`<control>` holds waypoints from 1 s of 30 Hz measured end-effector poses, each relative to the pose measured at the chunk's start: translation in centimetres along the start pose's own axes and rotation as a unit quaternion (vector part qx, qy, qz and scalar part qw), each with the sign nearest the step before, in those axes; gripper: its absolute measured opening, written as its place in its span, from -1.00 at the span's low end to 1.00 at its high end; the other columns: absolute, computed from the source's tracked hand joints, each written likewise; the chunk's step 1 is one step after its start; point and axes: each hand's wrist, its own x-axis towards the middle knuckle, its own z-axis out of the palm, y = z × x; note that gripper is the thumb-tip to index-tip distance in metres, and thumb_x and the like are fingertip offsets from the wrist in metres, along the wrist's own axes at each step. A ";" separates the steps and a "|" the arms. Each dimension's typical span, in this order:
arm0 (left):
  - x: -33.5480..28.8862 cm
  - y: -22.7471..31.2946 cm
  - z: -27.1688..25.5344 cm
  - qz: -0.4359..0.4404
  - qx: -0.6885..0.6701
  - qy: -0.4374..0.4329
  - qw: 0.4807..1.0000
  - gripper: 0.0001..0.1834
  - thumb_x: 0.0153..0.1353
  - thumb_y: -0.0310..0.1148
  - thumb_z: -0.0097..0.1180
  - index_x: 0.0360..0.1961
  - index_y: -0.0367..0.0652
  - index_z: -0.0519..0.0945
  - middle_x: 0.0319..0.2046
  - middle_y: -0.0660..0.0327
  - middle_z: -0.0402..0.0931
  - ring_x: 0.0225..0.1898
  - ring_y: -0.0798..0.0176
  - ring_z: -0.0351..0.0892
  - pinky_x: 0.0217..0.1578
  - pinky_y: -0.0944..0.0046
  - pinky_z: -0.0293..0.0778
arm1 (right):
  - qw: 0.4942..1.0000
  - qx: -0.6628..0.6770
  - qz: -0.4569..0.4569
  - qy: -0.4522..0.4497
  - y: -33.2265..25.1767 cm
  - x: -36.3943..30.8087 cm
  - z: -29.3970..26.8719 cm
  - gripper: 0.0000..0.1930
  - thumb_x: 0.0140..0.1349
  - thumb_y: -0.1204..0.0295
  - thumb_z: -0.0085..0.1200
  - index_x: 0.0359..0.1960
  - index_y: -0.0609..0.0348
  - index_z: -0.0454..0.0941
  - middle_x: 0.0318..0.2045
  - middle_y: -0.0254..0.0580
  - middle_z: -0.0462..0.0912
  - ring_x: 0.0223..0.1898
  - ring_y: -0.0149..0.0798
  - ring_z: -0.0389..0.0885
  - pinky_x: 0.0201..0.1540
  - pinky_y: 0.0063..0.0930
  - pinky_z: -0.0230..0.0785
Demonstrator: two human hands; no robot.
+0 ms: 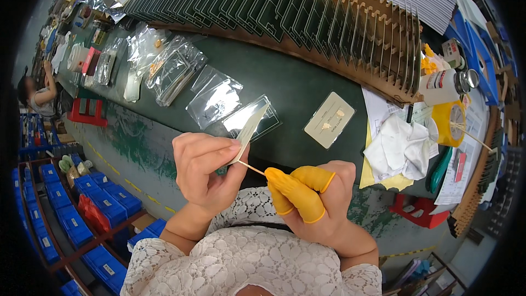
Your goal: The person applies a substance to small rectangular cards using a wooden stick. They hold the card in their left hand and use the stick in their right hand to spread the substance across the surface. The person handles multiple cards sequentially, applying the substance to each one.
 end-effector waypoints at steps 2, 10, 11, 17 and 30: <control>0.0 0.0 0.0 0.000 0.001 -0.004 1.000 -0.55 -0.18 -0.69 0.43 -0.23 -0.09 0.58 -0.32 0.27 0.65 -0.36 0.22 0.50 -0.27 0.25 0.36 | 1.000 0.002 -0.007 -0.001 0.1 0.0 0.1 -0.57 -0.13 0.54 0.45 -0.12 0.06 0.67 -0.24 -0.33 0.51 -0.31 -0.20 0.42 -0.26 -0.32 0.21; -0.7 -0.5 0.4 0.002 -0.006 0.013 1.000 -0.57 -0.21 -0.49 0.43 -0.20 -0.05 0.65 -0.21 0.35 0.64 -0.28 0.23 0.52 -0.18 0.20 0.31 | 1.000 -0.002 -0.014 0.002 0.1 0.1 0.1 -0.56 -0.13 0.53 0.45 -0.12 0.07 0.67 -0.25 -0.33 0.51 -0.31 -0.20 0.41 -0.26 -0.32 0.21; -0.7 -0.5 0.4 0.002 -0.005 0.014 1.000 -0.57 -0.20 -0.49 0.43 -0.20 -0.05 0.65 -0.22 0.35 0.64 -0.28 0.23 0.52 -0.18 0.20 0.31 | 1.000 -0.003 -0.013 -0.001 0.1 0.1 0.1 -0.56 -0.13 0.54 0.45 -0.12 0.07 0.67 -0.25 -0.33 0.51 -0.31 -0.21 0.42 -0.26 -0.32 0.21; -0.1 -0.1 0.0 0.000 0.010 -0.006 1.000 -0.54 -0.20 -0.68 0.44 -0.23 -0.08 0.58 -0.29 0.29 0.64 -0.34 0.21 0.51 -0.27 0.25 0.37 | 1.000 -0.007 -0.014 -0.003 0.0 0.0 0.2 -0.57 -0.12 0.53 0.45 -0.12 0.07 0.67 -0.25 -0.33 0.50 -0.31 -0.21 0.42 -0.26 -0.33 0.21; -0.8 -0.7 0.5 -0.012 -0.019 0.021 1.000 -0.55 -0.23 -0.52 0.42 -0.19 -0.05 0.64 -0.22 0.35 0.64 -0.30 0.23 0.51 -0.19 0.21 0.31 | 1.000 0.003 -0.018 -0.001 0.1 -0.1 0.5 -0.57 -0.13 0.53 0.46 -0.13 0.05 0.67 -0.23 -0.33 0.50 -0.29 -0.20 0.42 -0.26 -0.32 0.22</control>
